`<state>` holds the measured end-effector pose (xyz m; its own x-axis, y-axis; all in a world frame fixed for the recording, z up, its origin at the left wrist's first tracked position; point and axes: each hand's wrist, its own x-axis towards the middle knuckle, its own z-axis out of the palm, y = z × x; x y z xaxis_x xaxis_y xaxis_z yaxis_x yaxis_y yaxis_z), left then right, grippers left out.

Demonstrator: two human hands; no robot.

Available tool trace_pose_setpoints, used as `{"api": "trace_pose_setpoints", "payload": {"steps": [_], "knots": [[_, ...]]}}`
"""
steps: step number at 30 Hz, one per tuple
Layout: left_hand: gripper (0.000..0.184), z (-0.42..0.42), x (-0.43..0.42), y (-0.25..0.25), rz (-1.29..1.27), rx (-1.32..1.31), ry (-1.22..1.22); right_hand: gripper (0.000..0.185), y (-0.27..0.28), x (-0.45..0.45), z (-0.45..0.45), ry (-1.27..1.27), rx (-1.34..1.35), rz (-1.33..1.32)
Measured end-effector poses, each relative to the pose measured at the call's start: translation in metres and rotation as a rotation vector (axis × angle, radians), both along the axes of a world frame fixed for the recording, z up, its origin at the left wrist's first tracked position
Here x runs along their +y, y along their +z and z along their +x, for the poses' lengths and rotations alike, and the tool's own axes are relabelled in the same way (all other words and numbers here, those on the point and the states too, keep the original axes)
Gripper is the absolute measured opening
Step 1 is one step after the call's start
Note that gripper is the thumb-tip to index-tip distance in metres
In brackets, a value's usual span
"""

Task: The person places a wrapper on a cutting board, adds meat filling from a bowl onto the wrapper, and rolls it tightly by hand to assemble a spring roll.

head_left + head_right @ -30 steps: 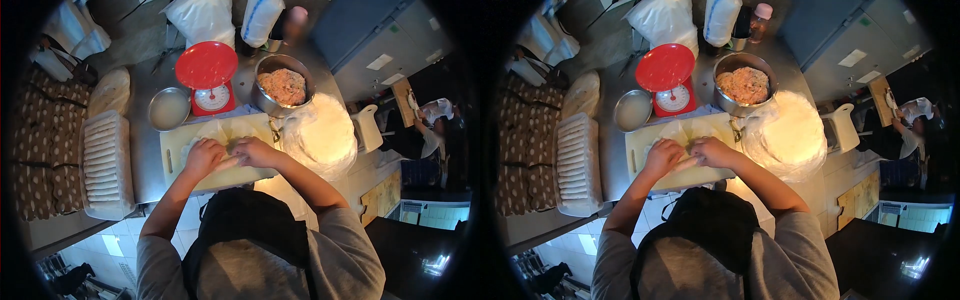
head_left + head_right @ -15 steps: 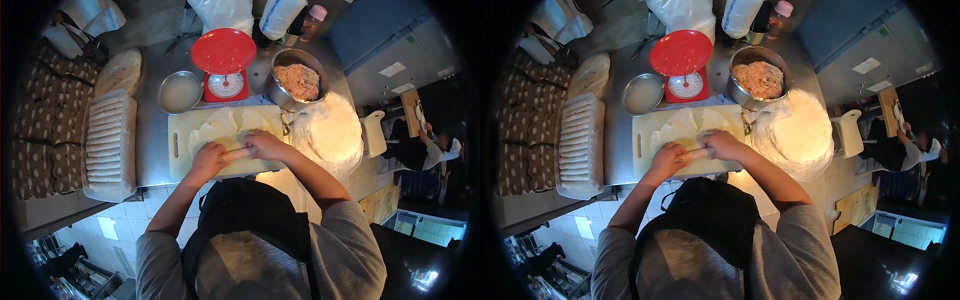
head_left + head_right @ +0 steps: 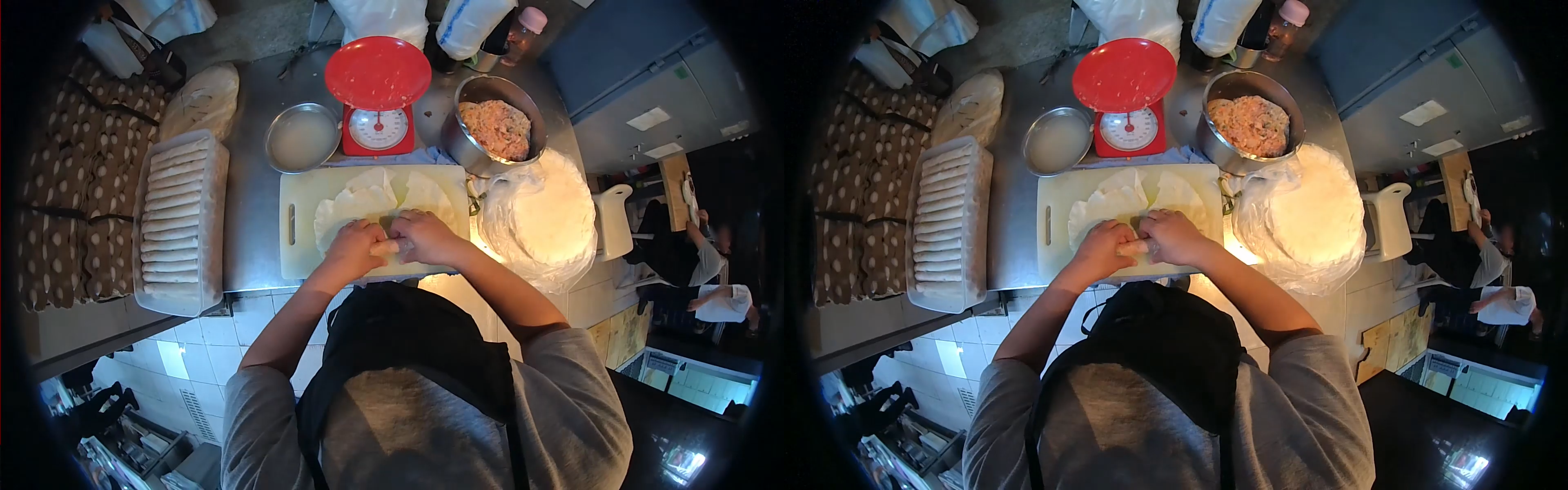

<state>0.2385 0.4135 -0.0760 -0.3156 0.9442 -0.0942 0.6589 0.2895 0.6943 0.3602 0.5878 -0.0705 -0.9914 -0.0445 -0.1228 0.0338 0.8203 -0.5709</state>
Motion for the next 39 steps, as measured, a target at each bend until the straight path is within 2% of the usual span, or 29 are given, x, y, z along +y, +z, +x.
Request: {"api": "trace_pose_setpoints", "payload": {"steps": [5,9,12,15,18,19,22,23,26,27,30,33,36,39], "knots": [[0.029,0.002,0.001,-0.002,-0.028,0.013,-0.003,0.043,-0.005,-0.009,0.001,-0.038,-0.001,0.038],[0.033,0.005,-0.018,0.005,0.098,0.131,0.046,0.041,0.0,0.004,0.016,-0.033,0.034,0.041],[0.033,-0.006,-0.032,-0.004,0.052,0.016,0.055,0.041,0.002,0.022,0.031,-0.098,-0.013,-0.022],[0.033,-0.031,-0.019,0.014,-0.169,-0.388,-0.004,0.038,0.006,0.04,0.021,-0.204,-0.145,-0.199],[0.039,-0.042,-0.009,0.016,-0.047,0.061,-0.096,0.035,0.01,0.048,0.01,-0.28,-0.05,-0.039],[0.046,-0.039,-0.004,0.019,-0.048,0.119,-0.12,0.029,0.0,0.049,0.008,-0.231,0.081,-0.038],[0.049,-0.009,-0.004,-0.002,0.118,0.085,-0.123,0.032,-0.008,0.019,0.013,-0.111,0.332,-0.013],[0.052,0.003,-0.007,-0.006,0.119,0.09,-0.081,0.038,-0.004,0.009,0.022,-0.054,0.32,-0.013],[0.054,0.028,-0.022,-0.018,0.212,0.303,-0.04,0.042,-0.008,-0.015,0.05,-0.041,0.38,0.287],[0.053,0.034,-0.024,-0.017,0.249,0.333,-0.017,0.045,-0.008,-0.016,0.055,-0.017,0.373,0.311],[0.044,0.033,-0.014,-0.015,0.267,0.371,0.041,0.042,-0.012,-0.012,0.046,-0.048,0.426,0.3],[0.044,0.024,0.003,-0.007,0.157,0.281,0.089,0.042,-0.01,-0.011,0.027,-0.118,0.343,0.225],[0.041,0.017,0.002,-0.012,0.154,0.333,0.065,0.041,-0.022,-0.009,0.023,-0.108,0.407,0.263],[0.037,0.008,-0.024,-0.025,0.299,0.428,0.108,0.036,-0.022,0.001,0.031,-0.094,0.454,0.235]]}}
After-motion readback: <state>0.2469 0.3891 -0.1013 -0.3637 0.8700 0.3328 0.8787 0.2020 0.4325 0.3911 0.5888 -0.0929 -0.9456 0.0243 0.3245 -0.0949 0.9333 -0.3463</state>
